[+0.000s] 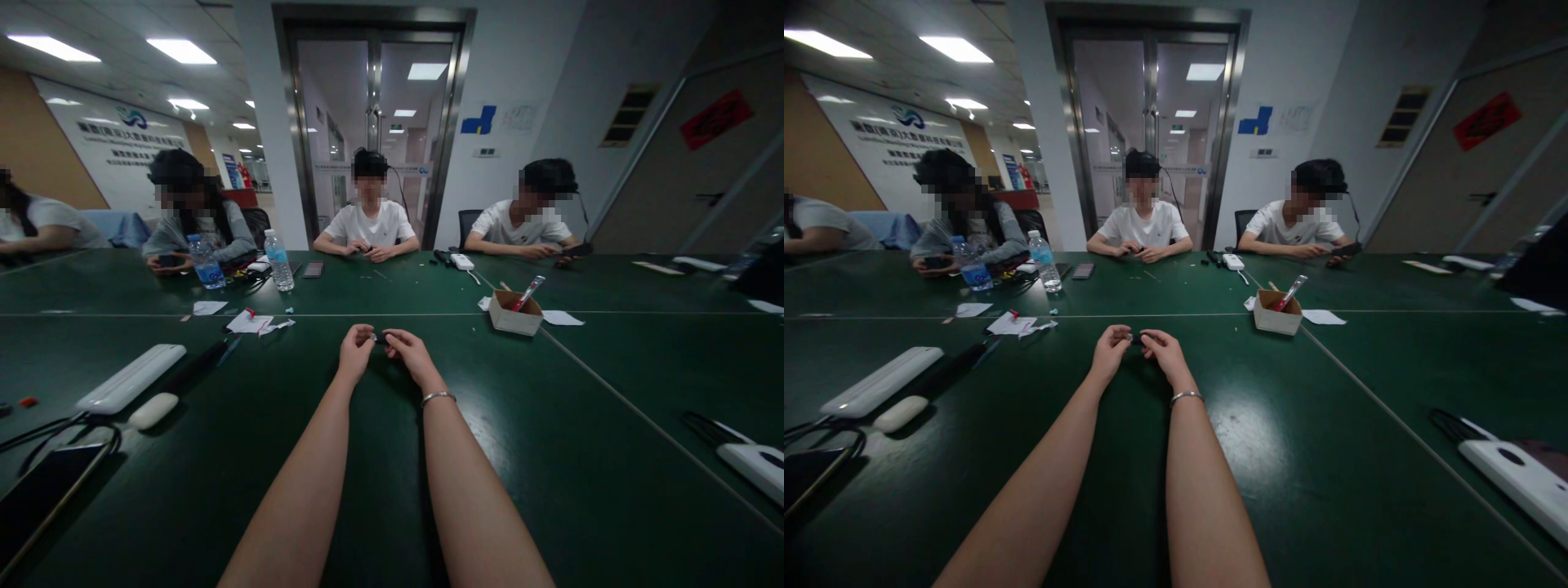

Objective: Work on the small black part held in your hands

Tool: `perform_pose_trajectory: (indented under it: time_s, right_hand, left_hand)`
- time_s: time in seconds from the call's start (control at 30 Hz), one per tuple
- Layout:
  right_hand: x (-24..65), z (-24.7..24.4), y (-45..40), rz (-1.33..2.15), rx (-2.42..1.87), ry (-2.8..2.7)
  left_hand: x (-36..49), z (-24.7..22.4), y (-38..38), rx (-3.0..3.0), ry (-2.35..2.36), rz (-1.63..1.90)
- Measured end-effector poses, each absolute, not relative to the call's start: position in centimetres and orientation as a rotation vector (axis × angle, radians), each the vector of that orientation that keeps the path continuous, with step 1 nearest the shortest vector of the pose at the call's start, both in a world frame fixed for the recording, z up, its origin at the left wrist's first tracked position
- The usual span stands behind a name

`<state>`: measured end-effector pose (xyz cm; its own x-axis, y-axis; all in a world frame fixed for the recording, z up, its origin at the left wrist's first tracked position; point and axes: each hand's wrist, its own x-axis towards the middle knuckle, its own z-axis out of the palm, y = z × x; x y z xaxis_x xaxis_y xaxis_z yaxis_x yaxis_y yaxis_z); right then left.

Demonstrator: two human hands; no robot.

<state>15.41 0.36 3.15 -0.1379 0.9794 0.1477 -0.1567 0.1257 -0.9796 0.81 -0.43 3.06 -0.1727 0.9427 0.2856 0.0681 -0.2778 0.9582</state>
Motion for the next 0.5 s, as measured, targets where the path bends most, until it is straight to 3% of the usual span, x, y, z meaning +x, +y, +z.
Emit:
perform_pose_trajectory:
  time_s: [0.5]
  right_hand:
    - [15.35,3.30,0.27,1.283,-0.906,-1.264]
  left_hand:
    - [1.00,2.95,-0.25,1.214,1.249,1.452]
